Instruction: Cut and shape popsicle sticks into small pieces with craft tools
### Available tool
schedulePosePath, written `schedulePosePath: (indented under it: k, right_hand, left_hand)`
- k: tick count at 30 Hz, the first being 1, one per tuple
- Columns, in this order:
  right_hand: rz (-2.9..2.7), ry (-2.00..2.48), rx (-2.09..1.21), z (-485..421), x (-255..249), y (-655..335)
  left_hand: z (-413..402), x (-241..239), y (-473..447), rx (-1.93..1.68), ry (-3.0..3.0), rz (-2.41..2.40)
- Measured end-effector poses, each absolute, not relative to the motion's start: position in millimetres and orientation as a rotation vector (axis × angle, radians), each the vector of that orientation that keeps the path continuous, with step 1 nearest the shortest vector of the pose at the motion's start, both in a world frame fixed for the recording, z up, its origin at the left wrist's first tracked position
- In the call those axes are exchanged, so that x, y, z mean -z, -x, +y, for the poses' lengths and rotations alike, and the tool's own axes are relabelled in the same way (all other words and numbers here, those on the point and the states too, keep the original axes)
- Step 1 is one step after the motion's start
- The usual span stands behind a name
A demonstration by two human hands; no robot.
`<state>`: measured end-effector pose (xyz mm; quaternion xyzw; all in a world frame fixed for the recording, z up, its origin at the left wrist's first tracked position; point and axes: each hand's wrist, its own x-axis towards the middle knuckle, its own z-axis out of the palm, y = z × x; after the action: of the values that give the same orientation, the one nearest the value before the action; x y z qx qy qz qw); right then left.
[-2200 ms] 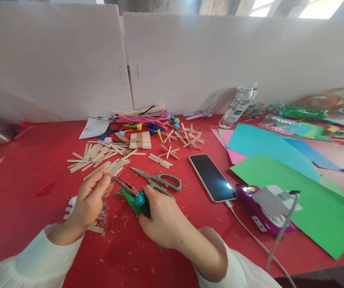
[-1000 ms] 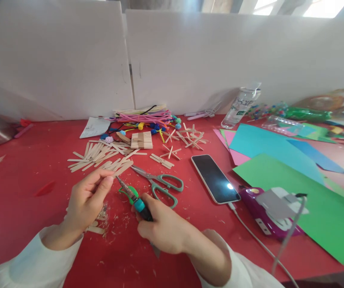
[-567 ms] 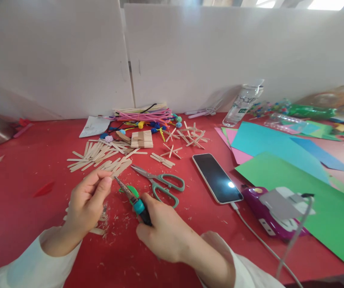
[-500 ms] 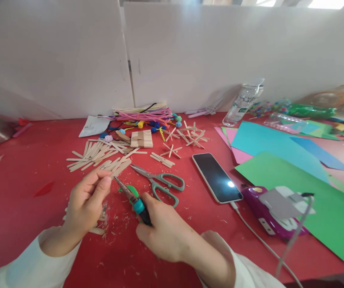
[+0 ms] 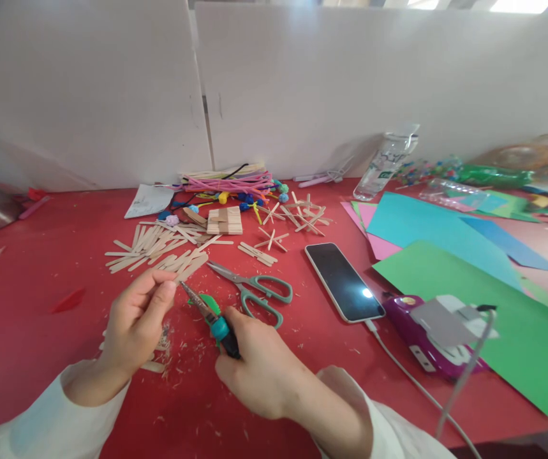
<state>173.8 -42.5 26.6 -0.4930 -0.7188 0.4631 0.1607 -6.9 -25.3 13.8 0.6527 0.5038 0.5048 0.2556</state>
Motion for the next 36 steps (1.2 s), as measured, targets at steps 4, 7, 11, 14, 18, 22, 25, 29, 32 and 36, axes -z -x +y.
schedulePosePath:
  k: [4, 7, 11, 14, 18, 22, 25, 29, 32, 36]
  right_hand:
    - [-2.069, 1.449, -1.226, -44.5, -26.2, -172.5]
    - [-2.112, 1.548, -1.066, -45.1, -24.5, -171.2]
    - [-2.192, 1.630, -0.846, -43.2, -23.0, -169.2]
    - [-2.239, 1.621, -0.778, -40.8, -21.7, -169.6]
    - [-2.277, 1.560, -0.794, -38.9, -19.3, -173.0]
    - [-2.298, 1.540, -0.844, -38.6, -19.5, -174.8]
    - [-2.305, 1.550, -0.858, -38.7, -21.0, -174.5]
    - [-2.316, 1.533, -0.852, -38.7, -20.7, -174.4]
    - [-2.330, 1.546, -0.826, -38.1, -19.7, -174.9]
    - [-2.325, 1.540, -0.835, -37.4, -20.0, -175.8]
  left_hand:
    - [-25.5, -15.6, 6.0, -1.383, -1.797, 1.379]
    - [-24.8, -17.4, 7.2, -1.315, -1.789, 1.378]
    - [-22.9, -17.6, 9.8, -1.202, -1.798, 1.380]
    - [-21.8, -16.4, 9.9, -1.198, -1.755, 1.365]
    - [-21.7, -14.3, 8.9, -1.225, -1.676, 1.311]
    - [-22.9, -11.7, 9.2, -1.244, -1.636, 1.268]
    - [-23.8, -11.0, 8.8, -1.257, -1.636, 1.246]
    - [-24.5, -12.8, 6.9, -1.267, -1.646, 1.239]
    - [-24.4, -13.5, 6.4, -1.262, -1.658, 1.256]
    - [-23.2, -12.4, 7.7, -1.244, -1.683, 1.293]
